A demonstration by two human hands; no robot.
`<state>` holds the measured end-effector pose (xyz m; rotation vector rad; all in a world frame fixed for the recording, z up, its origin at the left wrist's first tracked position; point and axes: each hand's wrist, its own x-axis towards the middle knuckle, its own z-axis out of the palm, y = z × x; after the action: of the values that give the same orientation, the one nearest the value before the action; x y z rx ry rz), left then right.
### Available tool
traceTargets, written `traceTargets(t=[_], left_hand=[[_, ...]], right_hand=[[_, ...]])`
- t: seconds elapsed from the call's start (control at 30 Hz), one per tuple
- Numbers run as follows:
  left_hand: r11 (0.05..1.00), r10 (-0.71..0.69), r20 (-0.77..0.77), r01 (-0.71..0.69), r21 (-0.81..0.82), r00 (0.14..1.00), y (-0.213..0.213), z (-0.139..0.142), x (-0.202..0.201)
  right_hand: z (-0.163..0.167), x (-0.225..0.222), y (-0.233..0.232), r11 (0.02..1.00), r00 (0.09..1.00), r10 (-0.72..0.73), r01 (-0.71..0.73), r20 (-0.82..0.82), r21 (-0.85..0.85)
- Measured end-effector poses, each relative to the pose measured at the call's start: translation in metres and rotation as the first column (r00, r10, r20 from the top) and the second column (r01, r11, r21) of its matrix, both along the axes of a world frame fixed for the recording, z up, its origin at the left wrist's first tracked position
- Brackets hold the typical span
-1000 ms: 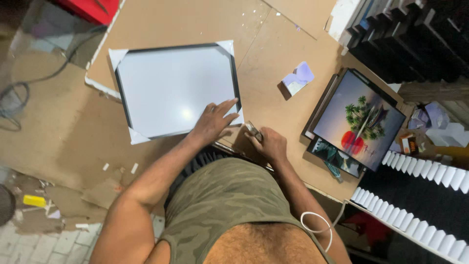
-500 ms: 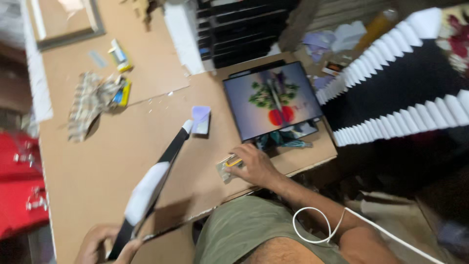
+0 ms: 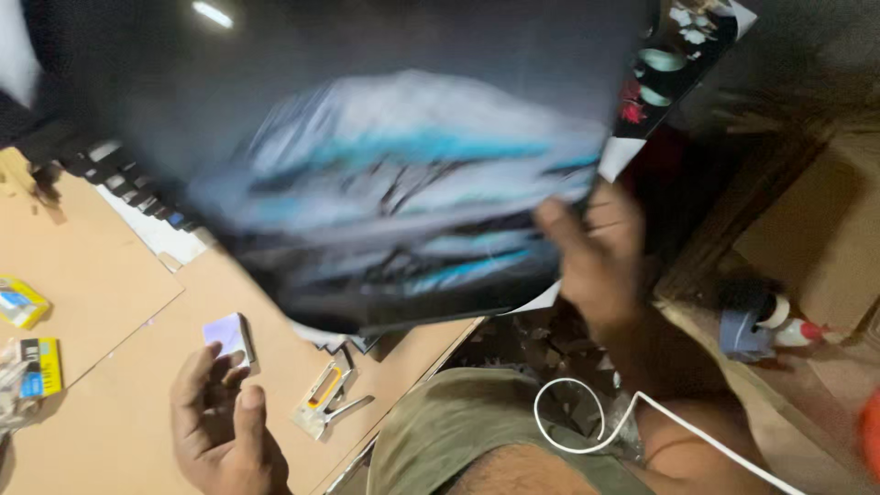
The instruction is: The person folds white paper corner protectors and staples them, then fits each folded protector onto the corner of a picture frame. They rotate the frame between corners, working through several framed artworks on the worktable one at a time.
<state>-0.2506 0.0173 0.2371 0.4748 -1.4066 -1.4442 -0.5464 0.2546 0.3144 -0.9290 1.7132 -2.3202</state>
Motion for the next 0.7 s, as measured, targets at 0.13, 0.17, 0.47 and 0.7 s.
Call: traceTargets(t=[0.13, 0.17, 0.47, 0.7], left_hand=[[0.933, -0.050, 0.159, -0.011, 0.359, 0.986, 0.006, -0.049, -0.045], [0.884, -0.059, 0.167, -0.026, 0.467, 0.984, 0.008, -0.065, -0.055], [0.785, -0.035, 0.456, -0.258, 0.563, 0.889, 0.007, -0.167, -0.078], [0.733, 0.048, 0.366, -0.282, 0.620, 0.929, -0.002, -0.188, -0.059]], right_hand=[[0.041, -0.085, 0.052, 0.936, 0.943, -0.334, 0.332, 0.001, -0.118], [0.047, -0.101, 0.057, 0.914, 0.918, -0.397, 0.394, -0.007, -0.096], [0.024, -0.201, 0.042, 0.884, 0.871, -0.467, 0.464, 0.151, 0.061], [0.004, -0.215, 0.035, 0.933, 0.883, -0.357, 0.354, 0.306, 0.069]])
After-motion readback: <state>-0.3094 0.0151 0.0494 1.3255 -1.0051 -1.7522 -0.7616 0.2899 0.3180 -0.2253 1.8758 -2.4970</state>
